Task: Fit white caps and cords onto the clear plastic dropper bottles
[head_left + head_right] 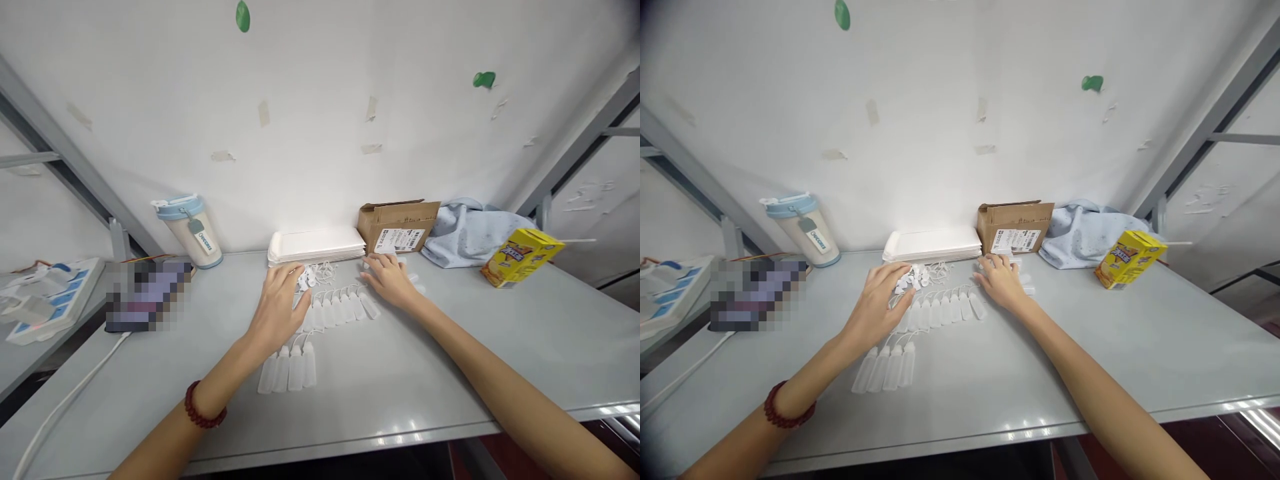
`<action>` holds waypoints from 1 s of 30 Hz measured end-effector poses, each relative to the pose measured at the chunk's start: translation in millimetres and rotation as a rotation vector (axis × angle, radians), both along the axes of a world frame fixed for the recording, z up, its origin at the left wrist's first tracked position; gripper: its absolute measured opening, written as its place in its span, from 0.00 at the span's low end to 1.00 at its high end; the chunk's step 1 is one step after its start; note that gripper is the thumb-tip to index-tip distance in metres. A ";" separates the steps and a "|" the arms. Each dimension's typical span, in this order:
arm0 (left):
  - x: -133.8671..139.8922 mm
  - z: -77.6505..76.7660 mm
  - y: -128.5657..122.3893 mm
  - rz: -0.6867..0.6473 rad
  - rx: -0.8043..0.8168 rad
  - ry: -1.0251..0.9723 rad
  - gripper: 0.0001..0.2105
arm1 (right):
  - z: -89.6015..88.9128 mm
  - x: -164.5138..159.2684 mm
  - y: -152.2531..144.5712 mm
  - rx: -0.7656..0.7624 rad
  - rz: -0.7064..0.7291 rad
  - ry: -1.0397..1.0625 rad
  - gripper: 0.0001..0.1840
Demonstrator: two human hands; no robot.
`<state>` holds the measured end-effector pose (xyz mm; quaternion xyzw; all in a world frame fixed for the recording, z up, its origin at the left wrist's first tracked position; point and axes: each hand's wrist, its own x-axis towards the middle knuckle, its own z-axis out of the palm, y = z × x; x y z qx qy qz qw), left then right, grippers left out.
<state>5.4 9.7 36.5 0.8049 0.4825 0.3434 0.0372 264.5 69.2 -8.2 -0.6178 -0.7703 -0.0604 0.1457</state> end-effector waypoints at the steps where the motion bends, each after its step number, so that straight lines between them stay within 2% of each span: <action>1: 0.5 0.3 -1.0 -0.002 0.005 0.006 0.16 | -1.1 -0.5 0.1 -0.007 -0.011 -0.007 0.23; 8: 1.4 0.4 -3.6 -0.006 0.029 0.039 0.16 | -4.2 -1.2 -0.4 -0.078 0.024 -0.016 0.25; 19: 3.7 -2.7 -5.1 -0.025 0.069 0.060 0.16 | 2.4 0.2 0.1 -0.031 0.115 0.165 0.19; 30: 5.0 -3.9 -5.1 -0.023 0.063 0.059 0.16 | -1.0 2.0 1.9 -0.034 0.158 0.149 0.26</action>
